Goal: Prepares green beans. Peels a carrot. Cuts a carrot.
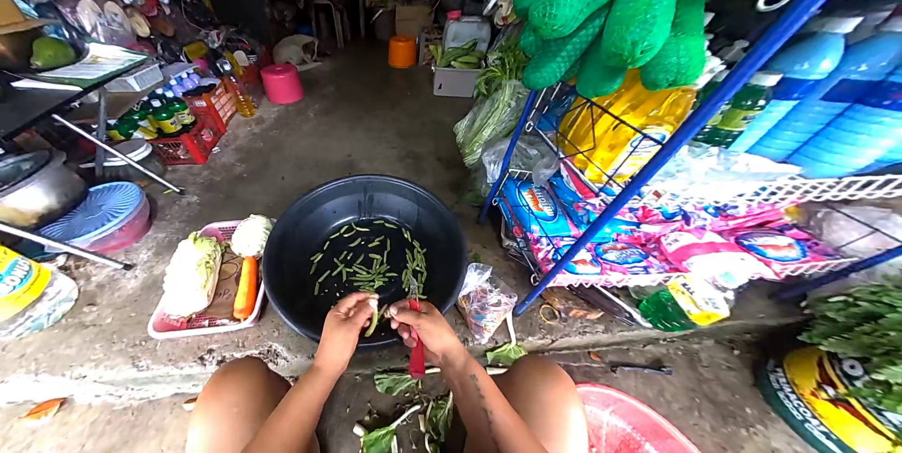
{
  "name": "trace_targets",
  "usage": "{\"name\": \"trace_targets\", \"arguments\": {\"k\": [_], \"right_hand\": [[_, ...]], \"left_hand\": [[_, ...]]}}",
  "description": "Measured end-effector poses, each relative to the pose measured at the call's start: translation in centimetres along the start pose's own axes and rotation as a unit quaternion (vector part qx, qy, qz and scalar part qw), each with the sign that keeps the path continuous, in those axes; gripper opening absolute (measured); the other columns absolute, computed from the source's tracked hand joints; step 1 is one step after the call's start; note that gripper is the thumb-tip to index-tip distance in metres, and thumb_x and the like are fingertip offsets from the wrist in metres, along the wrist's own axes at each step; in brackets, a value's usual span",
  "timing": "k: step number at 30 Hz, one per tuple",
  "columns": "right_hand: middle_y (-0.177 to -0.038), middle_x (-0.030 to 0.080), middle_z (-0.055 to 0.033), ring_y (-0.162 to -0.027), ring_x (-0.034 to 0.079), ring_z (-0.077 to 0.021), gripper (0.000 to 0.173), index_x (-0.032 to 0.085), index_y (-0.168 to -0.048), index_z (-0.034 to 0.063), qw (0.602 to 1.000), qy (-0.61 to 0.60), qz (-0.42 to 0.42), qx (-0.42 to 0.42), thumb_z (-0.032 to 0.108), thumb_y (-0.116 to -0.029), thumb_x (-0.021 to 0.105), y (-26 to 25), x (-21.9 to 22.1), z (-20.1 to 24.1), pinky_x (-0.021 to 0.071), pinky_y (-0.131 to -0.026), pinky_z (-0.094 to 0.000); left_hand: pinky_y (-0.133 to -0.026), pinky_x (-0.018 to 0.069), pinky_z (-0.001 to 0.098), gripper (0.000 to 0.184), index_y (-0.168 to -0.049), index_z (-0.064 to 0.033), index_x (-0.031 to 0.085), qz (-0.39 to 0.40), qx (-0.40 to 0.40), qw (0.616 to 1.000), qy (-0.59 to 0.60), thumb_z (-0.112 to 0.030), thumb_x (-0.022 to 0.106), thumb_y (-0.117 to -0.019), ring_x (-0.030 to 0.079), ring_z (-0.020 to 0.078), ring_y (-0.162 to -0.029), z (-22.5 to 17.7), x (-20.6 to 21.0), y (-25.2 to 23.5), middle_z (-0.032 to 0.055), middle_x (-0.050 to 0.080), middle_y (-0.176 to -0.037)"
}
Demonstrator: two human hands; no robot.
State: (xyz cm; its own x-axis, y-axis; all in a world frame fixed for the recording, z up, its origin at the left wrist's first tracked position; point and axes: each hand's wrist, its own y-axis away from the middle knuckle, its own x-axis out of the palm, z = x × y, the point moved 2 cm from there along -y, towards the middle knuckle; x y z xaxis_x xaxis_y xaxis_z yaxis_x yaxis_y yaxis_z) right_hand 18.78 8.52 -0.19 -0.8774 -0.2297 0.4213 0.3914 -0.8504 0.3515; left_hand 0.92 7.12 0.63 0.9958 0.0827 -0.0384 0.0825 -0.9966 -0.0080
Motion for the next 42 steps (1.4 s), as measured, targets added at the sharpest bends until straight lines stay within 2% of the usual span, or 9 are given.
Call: {"name": "trace_targets", "arguments": {"k": [3,7,13,20,28,33,35,38,42], "right_hand": [[-0.086,0.067,-0.0004,-0.059,0.051,-0.0035,0.015,0.069,-0.110,0.0031,0.970,0.236,0.052,0.024,0.013,-0.0990,0.064,0.9,-1.8,0.1,0.0434,-0.054,-0.0200],[-0.143,0.054,-0.0221,-0.129,0.054,-0.0313,0.049,0.065,-0.137,0.0054,0.922,0.386,0.001,0.001,0.024,-0.0930,0.076,1.2,-3.1,0.3,0.0454,-0.110,-0.0484],[-0.094,0.071,-0.0024,-0.052,0.047,-0.0009,0.026,0.068,-0.124,0.0034,0.985,0.137,-0.013,-0.102,0.018,-0.1066,0.056,1.0,-0.7,0.1,0.0402,-0.047,-0.0174],[-0.084,0.066,-0.0032,-0.048,0.046,-0.0027,0.020,0.059,-0.125,0.0039,0.999,0.006,-0.028,-0.044,0.009,-0.1065,0.052,-0.2,0.7,-1.5,0.0414,-0.044,-0.0176],[-0.072,0.060,-0.0006,-0.048,0.047,-0.0040,0.018,0.063,-0.117,0.0049,0.998,-0.034,-0.038,-0.046,0.001,-0.1006,0.057,-0.6,1.3,-2.7,0.0425,-0.045,-0.0187],[-0.094,0.067,-0.0050,-0.066,0.056,-0.0072,0.022,0.067,-0.120,0.0014,0.967,0.232,-0.050,-0.091,0.015,-0.1030,0.062,-0.2,-0.6,-0.8,0.0491,-0.061,-0.0234],[-0.109,0.069,-0.0152,-0.097,0.065,-0.0224,0.029,0.069,-0.119,0.0003,0.897,0.440,0.000,-0.048,0.024,-0.1030,0.062,0.5,-2.1,0.7,0.0523,-0.092,-0.0428],[-0.116,0.068,-0.0247,-0.113,0.064,-0.0374,0.031,0.069,-0.117,-0.0031,0.793,0.603,0.048,0.070,0.023,-0.1033,0.060,1.5,-4.3,0.9,0.0470,-0.102,-0.0569],[-0.142,0.060,-0.0191,-0.132,0.057,-0.0357,0.045,0.063,-0.140,0.0095,0.775,0.614,-0.090,0.121,0.030,-0.1000,0.065,3.2,-6.8,1.8,0.0438,-0.112,-0.0582]], "left_hand": [[-0.072,0.0582,0.0258,0.012,-0.112,-0.0011,0.063,-0.098,-0.090,0.972,0.192,-0.006,0.054,-0.1056,0.066,0.0107,-0.075,-0.9,-1.2,-1.1,0.0045,0.069,-0.091],[-0.072,0.0610,0.0256,0.009,-0.108,-0.0022,0.061,-0.137,-0.141,0.940,0.280,-0.006,0.053,-0.1063,0.070,0.0119,-0.074,-1.8,-1.9,-1.4,0.0055,0.069,-0.085],[-0.090,0.0604,0.0340,0.019,-0.112,0.0023,0.063,0.012,-0.007,0.986,0.169,0.008,0.055,-0.0956,0.072,0.0181,-0.095,-1.4,0.2,-0.2,0.0099,0.073,-0.105],[-0.084,0.0611,0.0219,0.016,-0.106,-0.0008,0.075,0.023,0.279,0.950,-0.137,-0.006,0.073,-0.0906,0.072,0.0064,-0.091,-1.1,0.9,1.1,0.0062,0.074,-0.106],[-0.088,0.0596,0.0214,0.013,-0.102,-0.0047,0.076,0.013,0.325,0.926,-0.194,-0.012,0.072,-0.0923,0.071,0.0058,-0.093,-1.1,0.8,1.0,0.0040,0.074,-0.103],[-0.081,0.0596,0.0285,0.022,-0.108,-0.0044,0.071,0.045,0.130,0.959,-0.248,-0.022,0.072,-0.0944,0.070,0.0107,-0.084,-1.8,-1.1,0.5,0.0063,0.073,-0.098],[-0.096,0.0553,0.0425,0.034,-0.118,-0.0026,0.069,0.164,-0.009,0.926,-0.341,-0.031,0.070,-0.0985,0.070,0.0229,-0.101,-2.1,-2.9,-0.2,0.0135,0.072,-0.110],[-0.111,0.0458,0.0521,0.047,-0.133,-0.0049,0.064,0.253,-0.127,0.835,-0.472,-0.040,0.066,-0.1010,0.063,0.0318,-0.124,-1.0,-5.6,-1.0,0.0173,0.067,-0.130],[-0.112,0.0434,0.0560,0.039,-0.134,-0.0078,0.065,0.143,-0.152,0.835,-0.509,-0.033,0.059,-0.1049,0.060,0.0341,-0.129,-2.3,-8.4,-2.2,0.0173,0.066,-0.133]]}}
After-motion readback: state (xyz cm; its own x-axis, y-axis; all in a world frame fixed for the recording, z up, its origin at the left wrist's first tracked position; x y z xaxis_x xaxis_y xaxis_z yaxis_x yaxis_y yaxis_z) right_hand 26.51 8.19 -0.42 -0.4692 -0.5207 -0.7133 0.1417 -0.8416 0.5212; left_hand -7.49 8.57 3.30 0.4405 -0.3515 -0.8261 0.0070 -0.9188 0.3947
